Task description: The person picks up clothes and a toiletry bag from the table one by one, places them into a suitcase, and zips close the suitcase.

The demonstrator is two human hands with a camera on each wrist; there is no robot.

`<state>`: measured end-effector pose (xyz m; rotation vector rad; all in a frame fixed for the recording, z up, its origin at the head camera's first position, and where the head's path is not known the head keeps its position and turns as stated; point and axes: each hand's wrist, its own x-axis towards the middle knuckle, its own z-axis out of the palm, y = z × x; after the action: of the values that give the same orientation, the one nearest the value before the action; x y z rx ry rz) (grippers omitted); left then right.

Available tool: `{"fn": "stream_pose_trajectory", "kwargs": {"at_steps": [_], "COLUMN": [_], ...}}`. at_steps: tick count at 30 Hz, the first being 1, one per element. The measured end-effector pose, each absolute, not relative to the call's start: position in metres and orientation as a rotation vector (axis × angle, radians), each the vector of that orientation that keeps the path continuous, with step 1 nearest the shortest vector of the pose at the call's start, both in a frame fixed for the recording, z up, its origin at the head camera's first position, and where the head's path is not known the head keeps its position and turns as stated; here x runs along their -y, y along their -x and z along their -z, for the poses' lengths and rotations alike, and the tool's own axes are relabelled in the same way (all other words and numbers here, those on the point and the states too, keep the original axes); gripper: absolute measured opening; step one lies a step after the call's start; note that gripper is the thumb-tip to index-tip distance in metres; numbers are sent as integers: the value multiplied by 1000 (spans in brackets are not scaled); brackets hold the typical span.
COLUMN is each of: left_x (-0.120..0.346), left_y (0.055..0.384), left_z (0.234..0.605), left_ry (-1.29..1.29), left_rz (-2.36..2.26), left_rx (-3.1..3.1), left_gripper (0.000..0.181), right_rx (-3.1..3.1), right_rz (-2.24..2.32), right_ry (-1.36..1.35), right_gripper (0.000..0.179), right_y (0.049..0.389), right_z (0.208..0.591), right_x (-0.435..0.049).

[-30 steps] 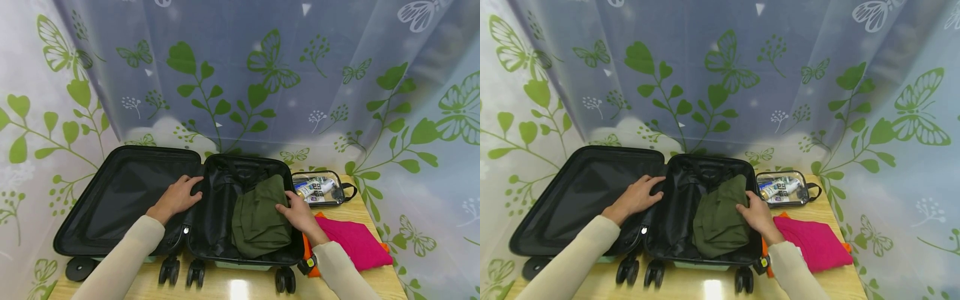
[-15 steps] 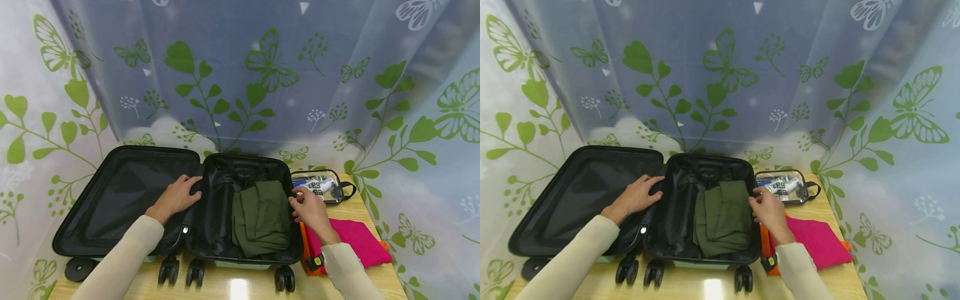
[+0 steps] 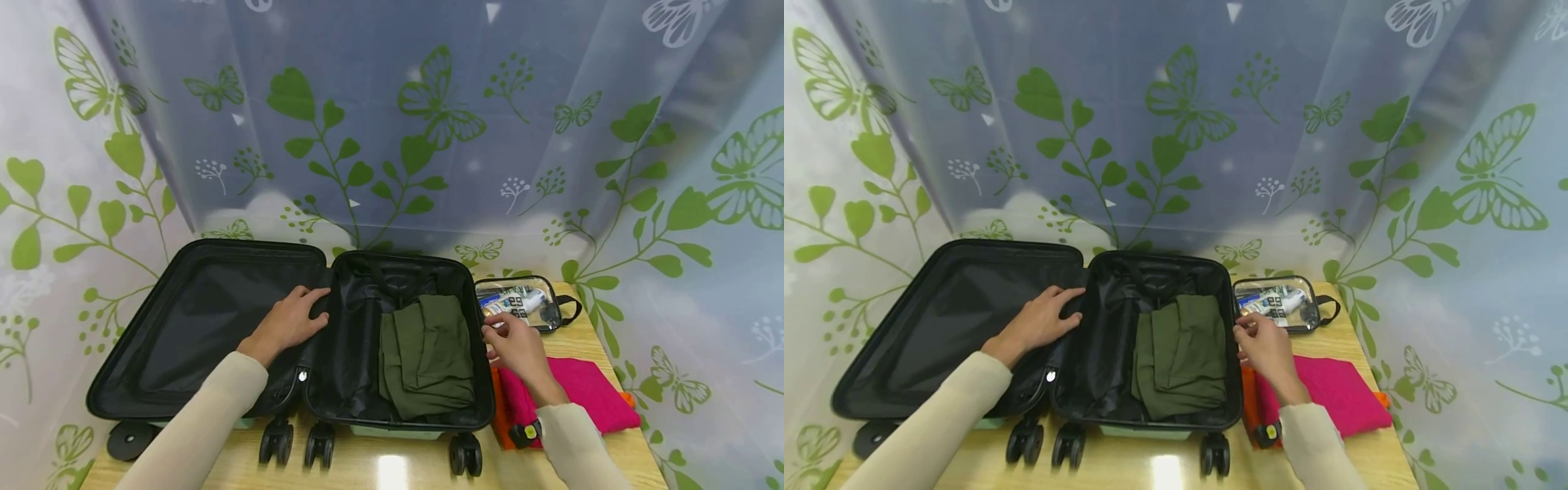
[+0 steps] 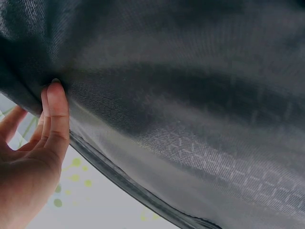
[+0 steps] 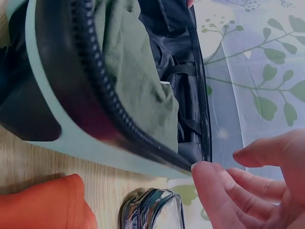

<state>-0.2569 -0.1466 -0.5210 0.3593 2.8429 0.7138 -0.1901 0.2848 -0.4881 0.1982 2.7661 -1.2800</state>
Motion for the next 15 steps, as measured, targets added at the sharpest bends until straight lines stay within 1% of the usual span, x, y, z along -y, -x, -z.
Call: {"fn": "stream_pose_trajectory", "kwargs": {"at_steps": [9,15], "left_x": [147,146], "left_y": [258,257], "left_z": [523,523], "left_ry": [-359,-355], "left_rz": [-707,-720], "left_rx": [-2848,-2846], "left_gripper": [61,62], "right_rx": [-2749,-2736], "right_rz": [1279,1294], "right_ry": [-258,-273], "right_gripper": [32,34], "right_y": [187,180], "right_z": [491,496], "right_x": [-298,-308]}}
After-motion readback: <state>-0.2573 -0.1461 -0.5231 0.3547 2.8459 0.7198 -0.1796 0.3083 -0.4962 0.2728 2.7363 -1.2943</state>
